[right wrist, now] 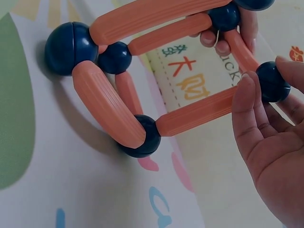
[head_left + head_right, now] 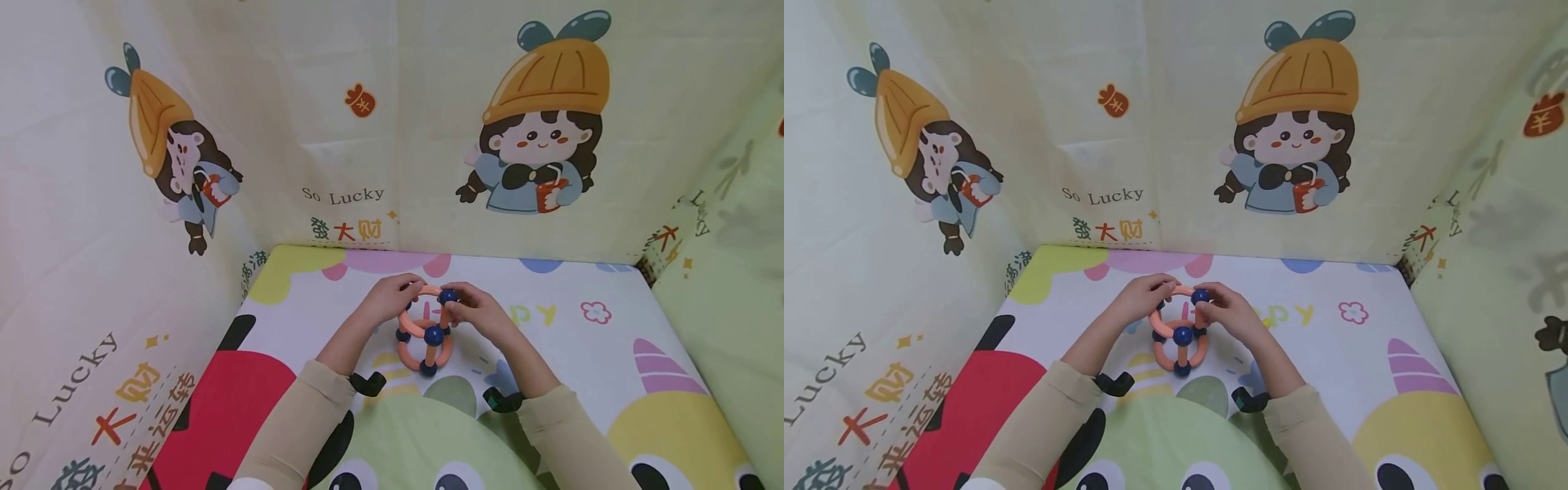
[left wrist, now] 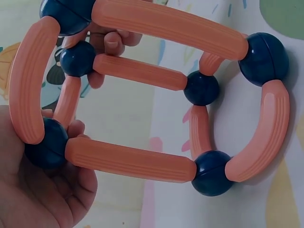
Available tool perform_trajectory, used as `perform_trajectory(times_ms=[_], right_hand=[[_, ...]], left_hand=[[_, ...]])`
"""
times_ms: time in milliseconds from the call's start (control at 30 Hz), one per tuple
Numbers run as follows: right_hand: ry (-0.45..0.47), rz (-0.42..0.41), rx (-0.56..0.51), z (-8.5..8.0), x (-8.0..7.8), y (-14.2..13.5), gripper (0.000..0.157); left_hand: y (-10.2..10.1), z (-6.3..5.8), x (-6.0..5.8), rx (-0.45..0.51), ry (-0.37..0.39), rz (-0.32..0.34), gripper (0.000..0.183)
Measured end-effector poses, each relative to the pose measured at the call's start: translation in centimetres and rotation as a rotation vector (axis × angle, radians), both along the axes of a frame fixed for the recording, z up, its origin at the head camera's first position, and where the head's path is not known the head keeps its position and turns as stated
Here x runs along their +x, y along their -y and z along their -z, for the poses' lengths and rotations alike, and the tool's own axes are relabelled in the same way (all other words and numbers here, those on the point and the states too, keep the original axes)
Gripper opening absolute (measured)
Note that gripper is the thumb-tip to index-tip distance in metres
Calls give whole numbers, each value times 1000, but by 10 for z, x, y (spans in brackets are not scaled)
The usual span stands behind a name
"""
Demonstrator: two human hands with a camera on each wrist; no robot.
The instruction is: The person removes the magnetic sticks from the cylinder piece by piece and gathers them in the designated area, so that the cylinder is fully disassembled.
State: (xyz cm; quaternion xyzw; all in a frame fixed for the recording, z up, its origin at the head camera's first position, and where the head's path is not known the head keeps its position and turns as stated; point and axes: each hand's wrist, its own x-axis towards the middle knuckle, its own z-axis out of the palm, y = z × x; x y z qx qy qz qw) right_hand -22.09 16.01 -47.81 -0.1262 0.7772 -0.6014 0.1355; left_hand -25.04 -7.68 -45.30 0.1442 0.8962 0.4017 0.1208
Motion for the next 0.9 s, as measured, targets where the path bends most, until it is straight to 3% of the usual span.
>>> perform_trajectory(times_ms=[533,900], right_hand=[[-10,3,26,0,0,1,40],[-18,4,26,5,-5,-1,49]], left_hand=[[-2,0,3,51,19,-34,25],[0,2,2,61,7,-65,26]])
